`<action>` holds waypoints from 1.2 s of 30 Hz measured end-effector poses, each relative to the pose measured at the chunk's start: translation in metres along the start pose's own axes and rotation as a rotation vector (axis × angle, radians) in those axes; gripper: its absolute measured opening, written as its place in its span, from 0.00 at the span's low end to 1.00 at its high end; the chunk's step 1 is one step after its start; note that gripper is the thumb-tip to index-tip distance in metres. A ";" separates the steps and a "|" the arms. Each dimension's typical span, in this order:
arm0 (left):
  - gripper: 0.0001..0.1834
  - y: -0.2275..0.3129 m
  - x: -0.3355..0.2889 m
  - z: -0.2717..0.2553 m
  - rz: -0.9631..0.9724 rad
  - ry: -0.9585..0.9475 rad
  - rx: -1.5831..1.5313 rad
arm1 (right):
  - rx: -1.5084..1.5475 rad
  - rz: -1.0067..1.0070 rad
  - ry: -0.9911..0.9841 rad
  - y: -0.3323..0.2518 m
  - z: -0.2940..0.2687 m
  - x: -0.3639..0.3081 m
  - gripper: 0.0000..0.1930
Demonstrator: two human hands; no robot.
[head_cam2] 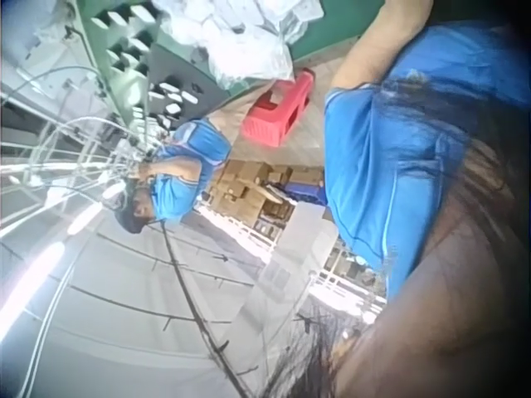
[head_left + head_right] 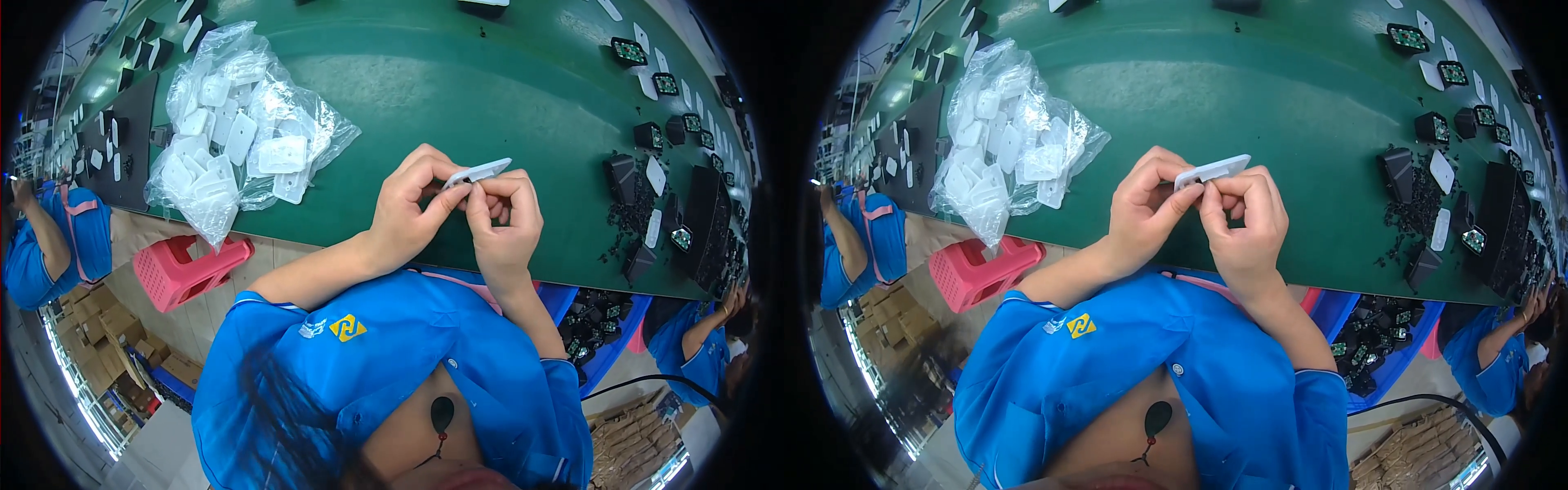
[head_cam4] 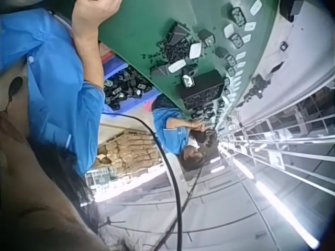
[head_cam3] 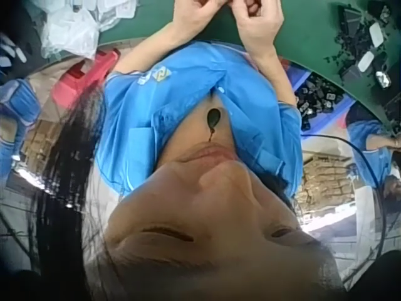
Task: The person assembles small electronic modules by hand, fitting small black components and white panels into a plastic housing with a circuit board.
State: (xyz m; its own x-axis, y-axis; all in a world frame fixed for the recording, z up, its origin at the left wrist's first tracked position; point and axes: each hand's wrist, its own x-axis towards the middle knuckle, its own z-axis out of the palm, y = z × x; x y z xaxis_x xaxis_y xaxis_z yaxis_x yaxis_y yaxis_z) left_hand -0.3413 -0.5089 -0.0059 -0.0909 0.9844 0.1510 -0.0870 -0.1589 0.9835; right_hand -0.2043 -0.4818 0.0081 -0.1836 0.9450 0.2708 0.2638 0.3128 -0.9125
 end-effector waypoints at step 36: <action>0.05 -0.002 0.082 -0.043 -0.306 -0.150 0.467 | -1.028 -0.241 0.048 0.018 -0.112 0.065 0.21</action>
State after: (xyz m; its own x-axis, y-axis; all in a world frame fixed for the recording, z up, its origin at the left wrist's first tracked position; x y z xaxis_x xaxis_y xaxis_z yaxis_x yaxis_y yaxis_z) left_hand -0.3916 -0.4313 0.0003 0.0139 0.9857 -0.1679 0.3628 0.1515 0.9195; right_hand -0.1049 -0.4044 0.0440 -0.3063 0.8431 0.4421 0.9048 0.4022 -0.1402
